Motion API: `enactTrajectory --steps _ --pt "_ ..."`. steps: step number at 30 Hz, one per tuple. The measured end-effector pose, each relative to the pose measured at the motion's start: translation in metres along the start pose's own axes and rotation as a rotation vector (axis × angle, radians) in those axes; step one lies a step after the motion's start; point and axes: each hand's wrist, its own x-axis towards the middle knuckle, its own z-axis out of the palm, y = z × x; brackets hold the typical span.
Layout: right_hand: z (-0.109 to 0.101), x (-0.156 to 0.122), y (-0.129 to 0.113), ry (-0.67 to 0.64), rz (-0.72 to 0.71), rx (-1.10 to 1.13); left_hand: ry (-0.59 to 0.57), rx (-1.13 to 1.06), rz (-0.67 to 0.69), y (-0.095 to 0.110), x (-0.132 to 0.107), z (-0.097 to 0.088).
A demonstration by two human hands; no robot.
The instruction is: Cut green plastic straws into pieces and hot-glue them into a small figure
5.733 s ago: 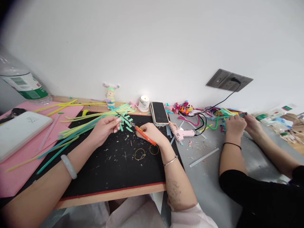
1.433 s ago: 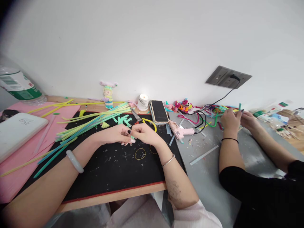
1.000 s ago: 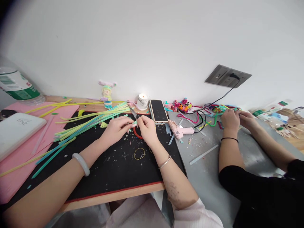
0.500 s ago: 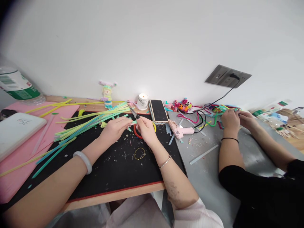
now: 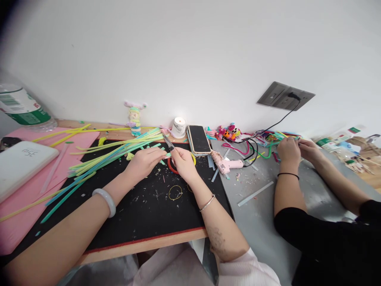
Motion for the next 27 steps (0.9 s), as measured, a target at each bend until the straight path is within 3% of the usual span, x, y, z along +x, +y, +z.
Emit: enactTrajectory --steps 10,16,20,25,27 --pt "-0.002 0.003 0.003 -0.008 0.025 0.187 0.105 0.082 0.059 -0.004 -0.001 0.003" --pt "-0.003 0.003 -0.001 0.012 -0.043 -0.05 0.068 0.092 0.022 -0.004 -0.001 0.004" --pt "-0.004 0.003 -0.004 0.076 -0.139 -0.197 0.089 -0.027 -0.135 -0.003 0.001 -0.001" --pt "-0.004 0.004 0.002 0.141 -0.152 -0.445 0.299 -0.175 -0.466 -0.015 0.001 -0.011" --pt "-0.002 0.004 0.005 0.118 -0.155 -0.577 0.318 -0.133 -0.537 -0.021 0.001 -0.013"
